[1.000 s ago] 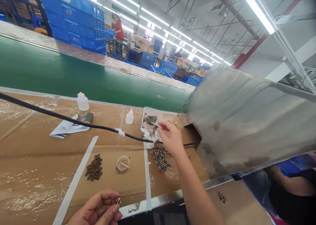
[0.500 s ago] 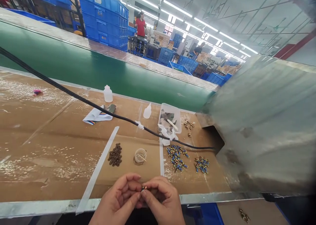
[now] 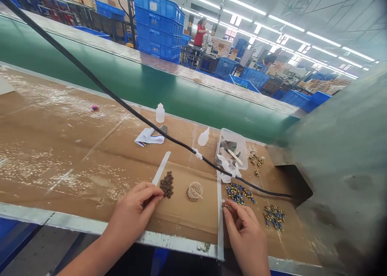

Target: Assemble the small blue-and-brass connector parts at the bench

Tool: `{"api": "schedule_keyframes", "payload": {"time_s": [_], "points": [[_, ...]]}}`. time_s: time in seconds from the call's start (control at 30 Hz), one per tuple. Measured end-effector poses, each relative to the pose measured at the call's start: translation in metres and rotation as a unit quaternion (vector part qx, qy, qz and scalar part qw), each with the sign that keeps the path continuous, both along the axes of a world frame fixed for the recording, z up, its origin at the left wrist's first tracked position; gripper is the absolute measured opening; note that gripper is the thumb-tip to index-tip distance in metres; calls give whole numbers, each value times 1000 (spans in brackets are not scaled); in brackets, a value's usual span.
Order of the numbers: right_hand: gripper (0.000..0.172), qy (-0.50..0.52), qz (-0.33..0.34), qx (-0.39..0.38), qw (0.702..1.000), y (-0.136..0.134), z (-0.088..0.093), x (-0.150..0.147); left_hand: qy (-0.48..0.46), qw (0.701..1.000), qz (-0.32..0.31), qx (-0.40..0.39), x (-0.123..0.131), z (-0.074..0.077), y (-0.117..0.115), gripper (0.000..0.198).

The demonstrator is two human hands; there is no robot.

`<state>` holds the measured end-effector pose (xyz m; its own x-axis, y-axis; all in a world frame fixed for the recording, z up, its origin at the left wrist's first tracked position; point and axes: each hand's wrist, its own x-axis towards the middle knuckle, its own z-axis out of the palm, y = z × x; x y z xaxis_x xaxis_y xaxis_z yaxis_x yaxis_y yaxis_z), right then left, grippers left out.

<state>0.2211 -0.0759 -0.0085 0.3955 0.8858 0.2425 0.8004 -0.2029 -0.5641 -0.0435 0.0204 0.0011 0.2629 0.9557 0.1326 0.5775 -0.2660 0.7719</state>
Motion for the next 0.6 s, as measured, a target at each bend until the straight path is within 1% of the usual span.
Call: {"api": "schedule_keyframes", "payload": {"time_s": [0.13,0.23,0.4,0.5,0.6], "points": [[30,6,2,38,999,0,2,-8,28,999,-39,7,10,4,2,18],[28,21,17,52,998,0,2,-10,51,997,-47,22,17,5,1,19],[26,51,28,58,997,-3,-1,-10,72,994,-67,45,21,7,0,19],[25,59,34,57,996,-4,-1,-10,70,994,-66,47,20,8,0,18],[24,63,38,57,996,-5,0,-11,60,996,-50,31,15,6,1,17]]}}
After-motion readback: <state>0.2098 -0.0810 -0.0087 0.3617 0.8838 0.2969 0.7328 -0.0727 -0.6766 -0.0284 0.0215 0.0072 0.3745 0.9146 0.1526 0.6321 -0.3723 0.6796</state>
